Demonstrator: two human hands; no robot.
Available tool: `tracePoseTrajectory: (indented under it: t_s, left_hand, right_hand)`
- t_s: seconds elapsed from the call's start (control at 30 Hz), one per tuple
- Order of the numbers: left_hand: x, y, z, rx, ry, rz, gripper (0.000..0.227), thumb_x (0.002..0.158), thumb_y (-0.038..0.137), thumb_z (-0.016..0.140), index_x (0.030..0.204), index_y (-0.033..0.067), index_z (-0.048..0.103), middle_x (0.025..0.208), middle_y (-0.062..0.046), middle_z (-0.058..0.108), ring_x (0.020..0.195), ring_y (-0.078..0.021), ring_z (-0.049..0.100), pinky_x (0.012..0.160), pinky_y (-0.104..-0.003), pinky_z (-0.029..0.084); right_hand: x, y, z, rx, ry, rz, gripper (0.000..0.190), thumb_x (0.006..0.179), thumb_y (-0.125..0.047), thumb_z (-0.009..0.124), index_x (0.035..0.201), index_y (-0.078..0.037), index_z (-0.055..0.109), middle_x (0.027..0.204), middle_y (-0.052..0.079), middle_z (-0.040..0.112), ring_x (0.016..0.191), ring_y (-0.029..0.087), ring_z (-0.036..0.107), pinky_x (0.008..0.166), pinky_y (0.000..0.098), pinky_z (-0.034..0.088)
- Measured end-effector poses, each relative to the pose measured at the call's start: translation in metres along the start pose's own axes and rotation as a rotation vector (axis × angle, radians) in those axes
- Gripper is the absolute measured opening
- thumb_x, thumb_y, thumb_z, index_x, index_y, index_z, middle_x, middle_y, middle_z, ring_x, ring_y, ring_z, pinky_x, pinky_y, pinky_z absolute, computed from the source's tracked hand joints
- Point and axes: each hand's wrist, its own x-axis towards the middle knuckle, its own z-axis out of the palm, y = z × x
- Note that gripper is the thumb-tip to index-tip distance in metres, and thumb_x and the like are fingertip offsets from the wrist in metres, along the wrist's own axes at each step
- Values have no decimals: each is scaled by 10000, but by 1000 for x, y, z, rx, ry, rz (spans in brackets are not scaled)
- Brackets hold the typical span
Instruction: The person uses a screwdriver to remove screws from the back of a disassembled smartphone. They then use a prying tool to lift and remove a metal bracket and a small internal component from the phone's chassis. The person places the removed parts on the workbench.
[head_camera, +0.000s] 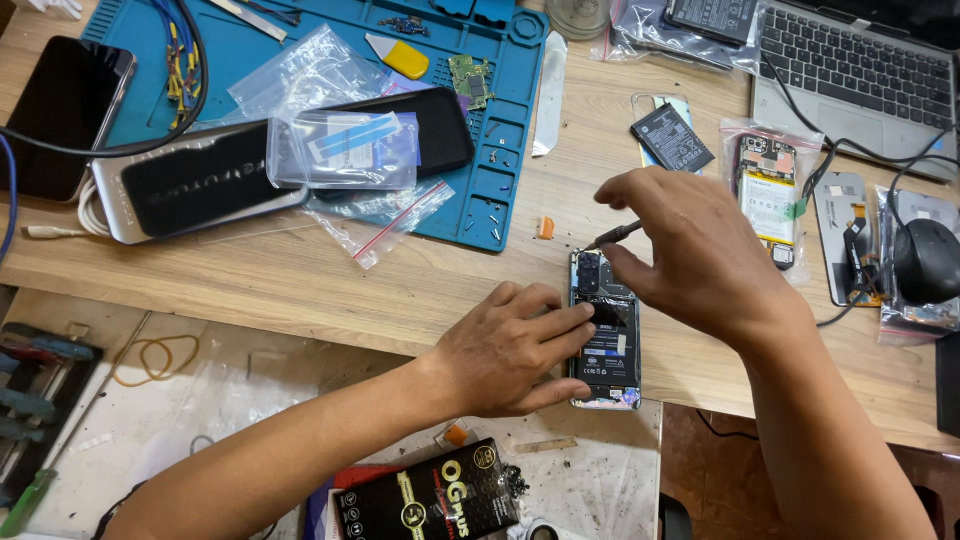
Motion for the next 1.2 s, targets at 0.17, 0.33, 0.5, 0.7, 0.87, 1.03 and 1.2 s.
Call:
tracePoseTrajectory:
  t_s: [0.17, 0.33, 0.5, 0.7, 0.87, 1.03, 1.2]
  left_hand:
    - [2, 0, -2, -8, -14, 2, 492, 834, 474, 530, 1065, 48, 615, 1168, -75, 590, 937, -262, 494, 690, -396, 362]
    - [2, 0, 0, -17, -22, -9, 497, 825, 483, 540, 1077, 60, 606, 1167, -62, 592, 930, -253, 490, 695, -388, 365]
    - [2, 1, -1, -22, -21, -14, 485, 832, 473, 538, 1081, 62, 611, 1165, -63, 594, 941, -253, 490, 719, -391, 368]
    - [2, 1, 0, -23, -20, -15, 486, 828, 476, 542, 1081, 66, 610, 1160, -57, 597, 950, -247, 488, 742, -384, 370]
    - [4, 1, 0, -25, -27, -23, 488, 829, 472, 539, 1092, 68, 611, 1168, -58, 592, 948, -244, 483, 732, -384, 366]
    - [7, 6, -10, -42, -178, -116, 504, 892, 497, 367, 1081, 99, 612, 1125, -96, 589, 1001, -213, 474, 747, -333, 351]
    - [7, 7, -9, -56, -157, -122, 494, 888, 497, 385, 1086, 103, 609, 1134, -93, 587, 1000, -216, 473, 753, -342, 357]
  right_hand:
    - [-3, 3, 4, 35, 37, -7, 185, 790, -91, 561, 963, -58, 507, 771, 113, 540, 692, 365, 488, 718, 422, 398]
    - [-4, 6, 10, -145, 70, 77, 229, 903, -280, 598, 898, -66, 515, 483, 77, 552, 497, 385, 494, 722, 424, 416]
    - [-4, 4, 9, -72, 5, 112, 332, 800, -337, 683, 952, -101, 507, 720, 23, 667, 736, 321, 608, 743, 434, 398]
    - [-7, 3, 4, 71, 24, 96, 357, 754, -229, 718, 1006, -68, 523, 829, 82, 633, 733, 281, 609, 633, 403, 426]
    - [-11, 7, 5, 144, 47, 44, 309, 752, -162, 701, 995, -65, 536, 841, 79, 648, 781, 250, 637, 669, 396, 436]
    - [-17, 12, 16, 26, 77, 120, 166, 810, -131, 627, 968, -140, 576, 737, 25, 655, 770, 246, 655, 911, 423, 427]
    - [-22, 9, 6, 283, 106, 113, 204, 746, -12, 636, 916, -120, 605, 788, 61, 642, 812, 308, 632, 833, 446, 454]
